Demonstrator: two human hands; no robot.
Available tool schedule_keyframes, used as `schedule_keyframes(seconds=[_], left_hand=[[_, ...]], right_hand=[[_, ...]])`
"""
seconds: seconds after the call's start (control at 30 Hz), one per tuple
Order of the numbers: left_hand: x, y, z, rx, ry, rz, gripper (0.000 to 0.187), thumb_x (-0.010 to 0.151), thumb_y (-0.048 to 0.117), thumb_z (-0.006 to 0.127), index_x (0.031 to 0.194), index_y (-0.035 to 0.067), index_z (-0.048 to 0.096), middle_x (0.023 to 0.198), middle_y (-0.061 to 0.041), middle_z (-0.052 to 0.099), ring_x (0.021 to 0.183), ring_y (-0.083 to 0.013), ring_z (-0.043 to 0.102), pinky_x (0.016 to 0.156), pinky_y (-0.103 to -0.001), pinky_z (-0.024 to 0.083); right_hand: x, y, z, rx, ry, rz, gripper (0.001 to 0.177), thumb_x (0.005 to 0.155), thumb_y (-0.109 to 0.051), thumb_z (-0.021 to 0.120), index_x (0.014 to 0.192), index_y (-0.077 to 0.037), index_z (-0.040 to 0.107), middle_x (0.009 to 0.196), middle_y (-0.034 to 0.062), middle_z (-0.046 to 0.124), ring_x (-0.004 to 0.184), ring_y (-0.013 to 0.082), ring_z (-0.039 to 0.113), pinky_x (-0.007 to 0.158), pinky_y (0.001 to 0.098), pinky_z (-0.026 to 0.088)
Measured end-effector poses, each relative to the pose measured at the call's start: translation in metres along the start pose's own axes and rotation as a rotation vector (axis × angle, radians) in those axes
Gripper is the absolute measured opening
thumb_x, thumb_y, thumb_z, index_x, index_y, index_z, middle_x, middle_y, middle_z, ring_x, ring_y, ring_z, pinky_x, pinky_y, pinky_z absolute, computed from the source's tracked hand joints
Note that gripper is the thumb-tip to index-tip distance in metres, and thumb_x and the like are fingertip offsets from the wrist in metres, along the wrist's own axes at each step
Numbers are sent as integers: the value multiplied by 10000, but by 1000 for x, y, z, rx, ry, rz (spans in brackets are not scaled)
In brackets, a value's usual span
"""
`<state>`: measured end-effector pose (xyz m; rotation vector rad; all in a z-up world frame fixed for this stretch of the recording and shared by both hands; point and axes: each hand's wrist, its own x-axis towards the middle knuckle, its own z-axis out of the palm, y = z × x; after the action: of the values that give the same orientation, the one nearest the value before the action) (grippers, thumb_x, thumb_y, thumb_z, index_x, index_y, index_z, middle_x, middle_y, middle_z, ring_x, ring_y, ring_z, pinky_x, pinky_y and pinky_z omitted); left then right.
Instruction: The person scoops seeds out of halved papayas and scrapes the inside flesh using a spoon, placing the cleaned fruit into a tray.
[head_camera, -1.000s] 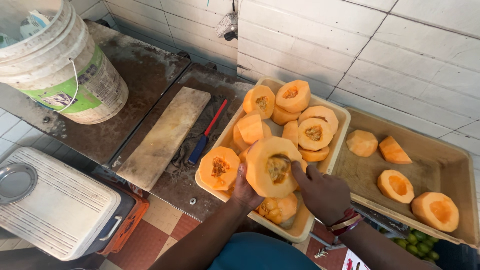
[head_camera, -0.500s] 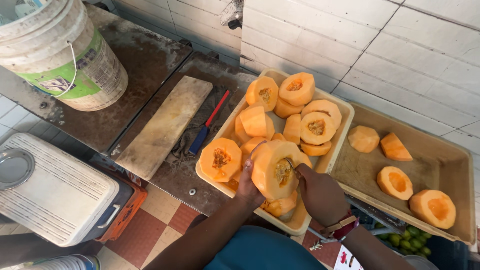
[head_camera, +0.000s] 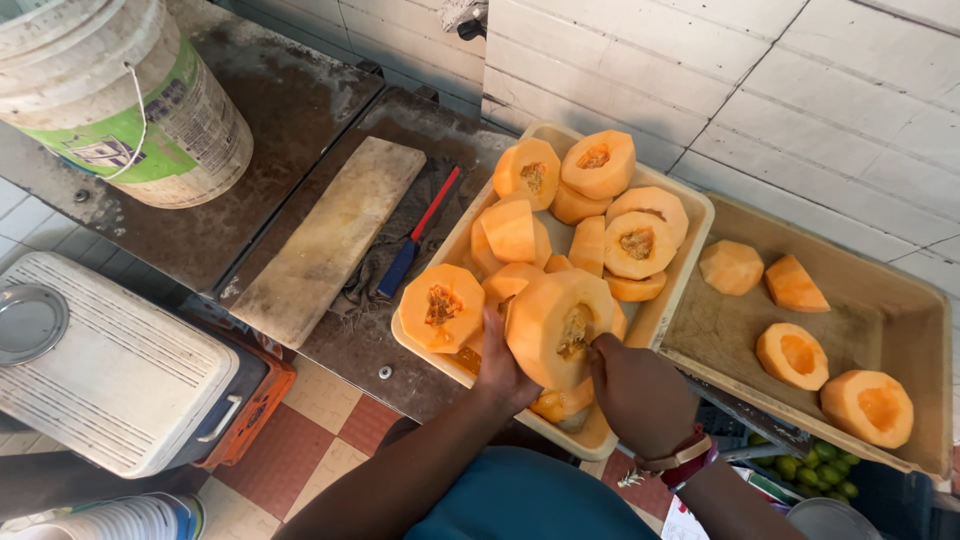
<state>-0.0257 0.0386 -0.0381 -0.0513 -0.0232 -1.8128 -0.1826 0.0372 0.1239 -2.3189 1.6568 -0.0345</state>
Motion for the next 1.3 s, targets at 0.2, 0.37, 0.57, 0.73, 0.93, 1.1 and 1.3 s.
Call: schedule_keyframes(seconds=[0.2,0.37,0.57,0.73,0.93,1.1,1.3], left_hand=[[-15,8,28,448,-83,129,1060,839,594,779,1655,262,190,1623,-117,367,1469,-356,415,1181,-551,412],[-14,7,55,427,-53,106,1021,842,538,793,1627,243,211,1604,-142,370,1455,-382,428,1176,-560,419],[-16,5,56,378,-44,61,974,829,506,810,1590,262,253,1569,-112,389,1433,-360,434,1159,-547,431],[-14,8,57,346,-78,50,982,828,486,830,1592,266,253,1566,-101,389,1438,-342,429,1157,-549,432],[-11,12,65,422,-115,71,1050,771,445,895,1570,255,240,1551,-101,392,1439,-335,437,1173,-516,439],[-9,22,71,518,-130,101,1180,707,424,950,1596,231,199,1518,-120,408,1407,-313,454,1154,-481,436],[-8,41,78,600,-192,81,1190,710,386,961,1600,185,197,1508,-108,421,1417,-279,457,1194,-439,417]], right_hand=[[-4,-9,-12,-442,-56,-333,177,872,-165,575,1010,-54,571,795,98,667,591,291,722,459,422,562],[-8,-10,-8,-547,-171,-358,110,907,-170,562,939,-66,550,746,77,674,606,278,730,477,405,564],[-12,-11,-9,-441,-129,-421,117,851,-156,595,908,-58,566,730,91,672,590,295,724,477,423,564],[-8,-14,-19,-361,-163,-367,105,888,-174,572,924,-76,565,710,95,685,643,307,718,540,422,568],[-6,-34,-34,-235,-188,-299,104,903,-170,552,940,-74,563,757,109,691,700,326,712,588,448,570],[-2,-38,-56,-44,-240,-223,167,934,-220,547,986,-97,648,787,133,718,775,357,702,691,486,552],[23,-25,-71,446,-249,-303,234,917,-197,548,881,-46,723,798,97,751,782,273,725,702,402,552]])
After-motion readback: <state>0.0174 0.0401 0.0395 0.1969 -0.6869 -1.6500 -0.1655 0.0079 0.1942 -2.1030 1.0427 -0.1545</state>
